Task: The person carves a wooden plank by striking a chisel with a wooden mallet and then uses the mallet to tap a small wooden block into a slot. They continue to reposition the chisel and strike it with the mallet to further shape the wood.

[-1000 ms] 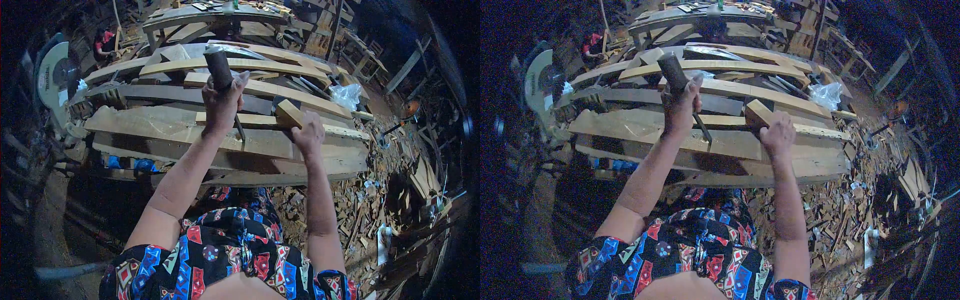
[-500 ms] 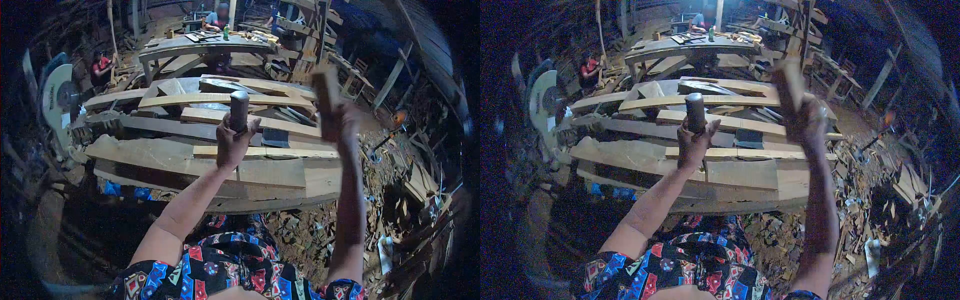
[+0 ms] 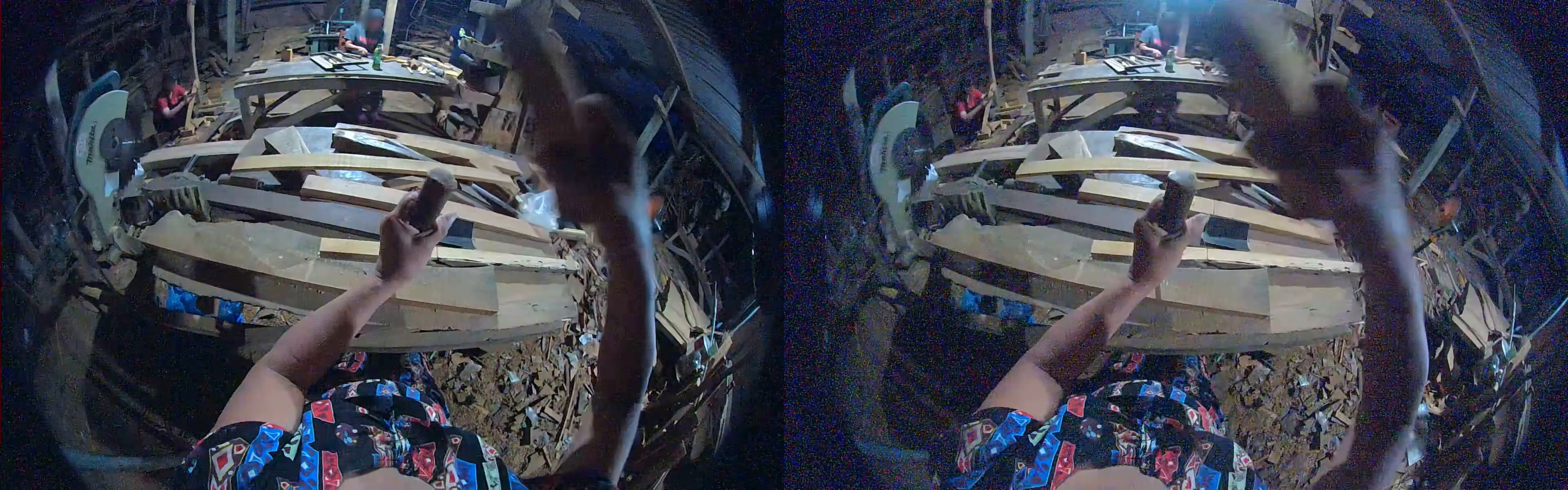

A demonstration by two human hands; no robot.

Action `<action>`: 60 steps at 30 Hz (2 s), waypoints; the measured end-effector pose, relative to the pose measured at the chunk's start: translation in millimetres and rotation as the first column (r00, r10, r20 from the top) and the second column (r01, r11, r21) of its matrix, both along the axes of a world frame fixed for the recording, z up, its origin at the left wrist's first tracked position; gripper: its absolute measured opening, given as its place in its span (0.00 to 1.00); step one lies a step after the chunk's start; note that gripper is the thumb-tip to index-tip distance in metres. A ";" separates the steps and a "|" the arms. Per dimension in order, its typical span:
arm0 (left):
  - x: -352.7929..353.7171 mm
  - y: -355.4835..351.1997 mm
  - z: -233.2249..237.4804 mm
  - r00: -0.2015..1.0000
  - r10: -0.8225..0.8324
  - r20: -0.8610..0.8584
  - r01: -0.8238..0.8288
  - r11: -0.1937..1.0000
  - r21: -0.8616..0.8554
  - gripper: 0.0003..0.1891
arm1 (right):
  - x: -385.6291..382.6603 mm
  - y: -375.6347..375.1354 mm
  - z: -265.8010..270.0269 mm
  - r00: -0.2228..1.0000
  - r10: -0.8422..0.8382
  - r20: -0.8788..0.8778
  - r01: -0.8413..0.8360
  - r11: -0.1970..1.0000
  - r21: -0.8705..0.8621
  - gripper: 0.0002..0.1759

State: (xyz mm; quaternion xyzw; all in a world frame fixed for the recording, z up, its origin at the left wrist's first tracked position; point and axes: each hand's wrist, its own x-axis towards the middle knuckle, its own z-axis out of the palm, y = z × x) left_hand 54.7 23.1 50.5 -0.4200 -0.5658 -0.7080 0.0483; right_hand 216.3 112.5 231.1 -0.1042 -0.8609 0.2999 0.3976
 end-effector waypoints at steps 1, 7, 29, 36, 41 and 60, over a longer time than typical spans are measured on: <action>1.2 -0.6 -0.3 1.000 0.001 -0.002 -0.001 1.000 -0.009 0.13 | 4.7 -4.7 6.0 0.993 -0.036 -0.112 0.042 0.998 0.051 0.24; -3.4 8.2 2.9 0.797 0.317 -0.514 -0.340 0.939 0.052 0.13 | -16.7 -20.2 -40.2 0.933 0.032 0.358 -0.025 0.999 -0.022 0.29; 6.8 8.4 -15.9 0.994 -0.063 -0.087 0.056 0.995 -0.087 0.13 | 11.3 -12.2 -15.7 0.985 -0.073 -0.153 0.032 0.967 -0.254 0.17; 5.2 7.6 -20.9 0.999 -0.045 -0.025 0.041 0.988 -0.148 0.14 | 4.7 6.5 -44.6 0.993 0.018 0.117 -0.017 1.000 -0.005 0.22; -7.3 5.5 -13.0 0.951 0.163 -0.264 -0.201 0.972 -0.120 0.13 | 2.0 -8.2 -82.4 0.975 0.078 0.209 0.038 0.865 -0.500 0.36; -28.6 -42.9 26.5 0.936 -0.073 0.345 -0.012 0.971 0.239 0.11 | -35.9 29.6 -258.2 0.992 -0.042 -0.121 -0.070 0.614 -0.786 0.15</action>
